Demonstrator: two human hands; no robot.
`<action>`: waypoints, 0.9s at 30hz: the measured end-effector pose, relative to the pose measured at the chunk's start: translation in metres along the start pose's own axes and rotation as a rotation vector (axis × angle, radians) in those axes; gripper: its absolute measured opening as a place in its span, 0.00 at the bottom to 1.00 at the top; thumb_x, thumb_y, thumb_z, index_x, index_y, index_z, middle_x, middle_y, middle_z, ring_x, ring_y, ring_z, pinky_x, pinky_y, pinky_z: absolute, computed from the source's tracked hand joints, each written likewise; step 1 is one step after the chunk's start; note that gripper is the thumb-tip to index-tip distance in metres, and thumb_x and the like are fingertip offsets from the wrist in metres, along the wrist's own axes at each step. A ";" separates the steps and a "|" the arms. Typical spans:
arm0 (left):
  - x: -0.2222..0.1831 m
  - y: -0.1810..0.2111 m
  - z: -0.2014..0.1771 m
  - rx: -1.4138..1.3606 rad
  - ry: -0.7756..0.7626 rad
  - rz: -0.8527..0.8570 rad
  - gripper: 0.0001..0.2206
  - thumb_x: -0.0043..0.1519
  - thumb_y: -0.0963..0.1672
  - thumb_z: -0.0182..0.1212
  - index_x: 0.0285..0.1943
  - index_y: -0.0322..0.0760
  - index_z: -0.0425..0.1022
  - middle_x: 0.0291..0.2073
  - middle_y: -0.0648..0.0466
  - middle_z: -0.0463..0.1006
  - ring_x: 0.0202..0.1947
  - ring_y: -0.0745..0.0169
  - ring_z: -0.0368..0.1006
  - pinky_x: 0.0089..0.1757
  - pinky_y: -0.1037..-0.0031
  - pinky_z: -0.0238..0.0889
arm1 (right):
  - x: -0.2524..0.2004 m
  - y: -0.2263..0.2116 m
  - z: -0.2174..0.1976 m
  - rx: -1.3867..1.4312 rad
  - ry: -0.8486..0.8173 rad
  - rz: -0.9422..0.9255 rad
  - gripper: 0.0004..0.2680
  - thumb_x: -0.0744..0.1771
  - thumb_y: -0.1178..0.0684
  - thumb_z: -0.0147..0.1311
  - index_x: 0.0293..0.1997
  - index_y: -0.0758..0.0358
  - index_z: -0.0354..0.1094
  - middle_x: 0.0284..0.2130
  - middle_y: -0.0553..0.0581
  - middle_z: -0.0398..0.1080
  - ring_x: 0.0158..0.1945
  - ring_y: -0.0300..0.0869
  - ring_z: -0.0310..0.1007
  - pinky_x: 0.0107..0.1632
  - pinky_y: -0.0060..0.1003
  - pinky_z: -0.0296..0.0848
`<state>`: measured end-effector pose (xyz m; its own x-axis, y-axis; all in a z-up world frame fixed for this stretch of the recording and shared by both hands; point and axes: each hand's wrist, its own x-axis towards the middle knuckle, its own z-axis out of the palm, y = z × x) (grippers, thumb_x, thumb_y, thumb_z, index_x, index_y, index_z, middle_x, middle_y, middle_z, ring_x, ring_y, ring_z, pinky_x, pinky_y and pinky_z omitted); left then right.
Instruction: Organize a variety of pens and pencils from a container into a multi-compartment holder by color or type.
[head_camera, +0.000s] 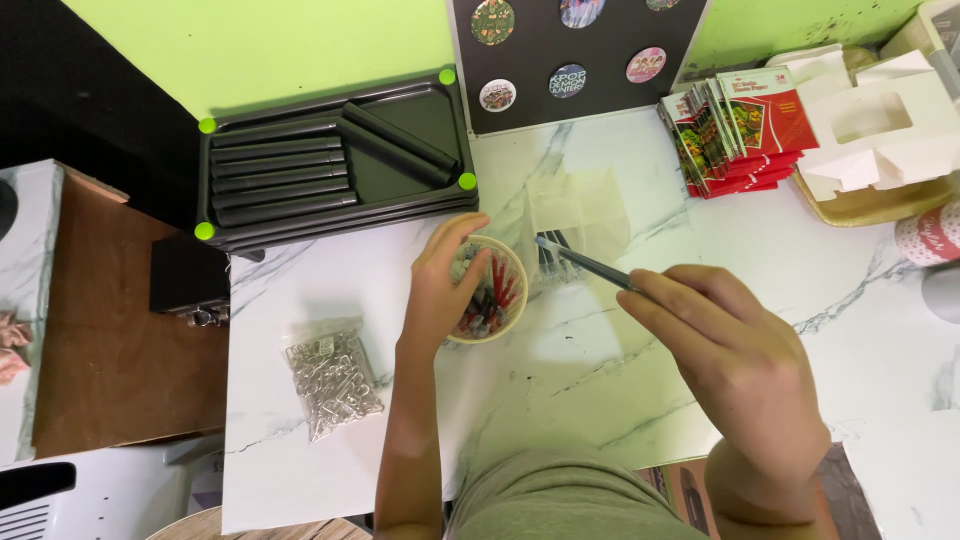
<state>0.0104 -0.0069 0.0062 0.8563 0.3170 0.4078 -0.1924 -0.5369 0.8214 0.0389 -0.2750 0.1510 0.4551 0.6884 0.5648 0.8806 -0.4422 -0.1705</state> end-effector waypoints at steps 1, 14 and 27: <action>0.003 0.002 0.003 -0.002 0.002 0.000 0.17 0.63 0.39 0.64 0.62 0.36 0.74 0.61 0.48 0.76 0.60 0.50 0.75 0.58 0.66 0.68 | -0.001 0.001 0.003 -0.002 -0.001 -0.002 0.14 0.58 0.68 0.57 0.46 0.68 0.76 0.46 0.57 0.76 0.49 0.49 0.75 0.45 0.40 0.76; 0.018 0.004 0.023 0.018 -0.315 0.176 0.24 0.63 0.35 0.56 0.70 0.39 0.68 0.74 0.53 0.64 0.75 0.51 0.59 0.67 0.65 0.58 | 0.008 0.022 0.075 0.028 -0.131 -0.020 0.14 0.59 0.67 0.56 0.48 0.68 0.74 0.47 0.58 0.74 0.50 0.48 0.75 0.44 0.40 0.77; -0.018 -0.017 -0.029 0.102 0.009 -0.030 0.16 0.64 0.38 0.61 0.63 0.33 0.73 0.64 0.45 0.75 0.64 0.46 0.72 0.61 0.65 0.65 | 0.005 -0.012 0.119 0.327 -0.209 -0.266 0.12 0.62 0.62 0.55 0.49 0.69 0.71 0.47 0.58 0.73 0.51 0.49 0.75 0.50 0.40 0.76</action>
<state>-0.0156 0.0187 -0.0037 0.8565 0.3408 0.3878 -0.1167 -0.6039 0.7885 0.0465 -0.1979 0.0600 0.1950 0.8692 0.4544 0.9506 -0.0533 -0.3059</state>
